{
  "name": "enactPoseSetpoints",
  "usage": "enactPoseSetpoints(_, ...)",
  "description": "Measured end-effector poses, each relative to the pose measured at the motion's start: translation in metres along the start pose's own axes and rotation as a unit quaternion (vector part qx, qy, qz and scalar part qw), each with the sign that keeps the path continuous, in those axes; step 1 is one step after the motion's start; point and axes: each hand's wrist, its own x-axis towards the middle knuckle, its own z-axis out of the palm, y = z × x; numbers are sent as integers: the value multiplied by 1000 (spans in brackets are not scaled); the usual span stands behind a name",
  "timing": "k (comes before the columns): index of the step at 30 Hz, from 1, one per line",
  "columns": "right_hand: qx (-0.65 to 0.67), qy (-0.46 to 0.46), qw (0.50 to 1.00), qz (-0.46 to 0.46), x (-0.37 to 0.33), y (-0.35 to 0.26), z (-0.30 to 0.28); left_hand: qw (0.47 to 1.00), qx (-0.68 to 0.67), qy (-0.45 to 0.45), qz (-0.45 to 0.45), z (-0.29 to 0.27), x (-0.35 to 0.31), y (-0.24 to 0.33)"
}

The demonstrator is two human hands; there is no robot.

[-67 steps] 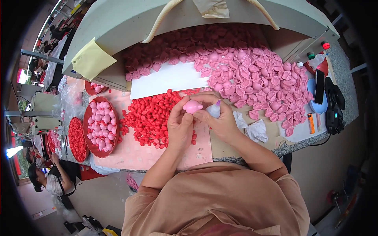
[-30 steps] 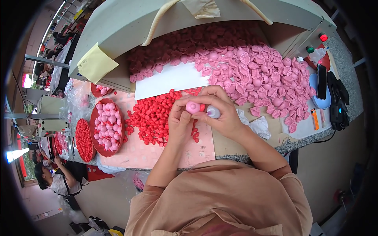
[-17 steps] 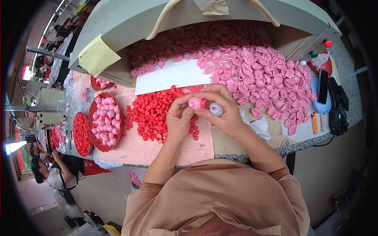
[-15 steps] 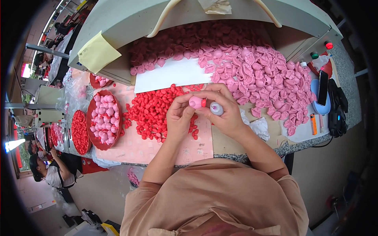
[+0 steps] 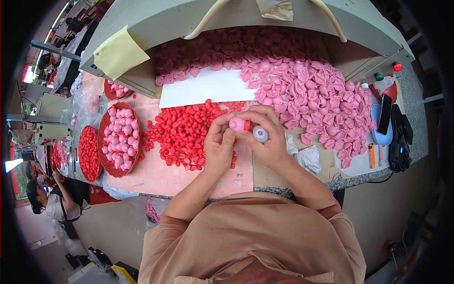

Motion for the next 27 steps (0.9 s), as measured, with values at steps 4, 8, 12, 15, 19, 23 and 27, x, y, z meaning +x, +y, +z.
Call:
enactPoseSetpoints(4,-8,-1,1000,-1,0,0,0,999,-8,23,-23,-3,-3,-4)
enactPoseSetpoints(8,-8,-1,1000,4,0,-1,0,999,-10,25,-18,1,-2,-2)
enactPoseSetpoints(12,1,-3,1000,11,0,-1,0,999,-9,24,-23,0,-3,-2)
enactPoseSetpoints(15,4,-3,1000,11,0,-1,0,1000,-6,20,-17,1,-2,-1)
enactPoseSetpoints(19,11,-10,1000,25,3,-1,-2,999,-7,1,-50,-7,1,-3)
enactPoseSetpoints(23,46,-7,995,91,0,2,-4,999,-39,2,-38,3,7,1)
enactPoseSetpoints(27,67,9,992,105,4,-3,-3,982,-163,16,-92,3,7,-1)
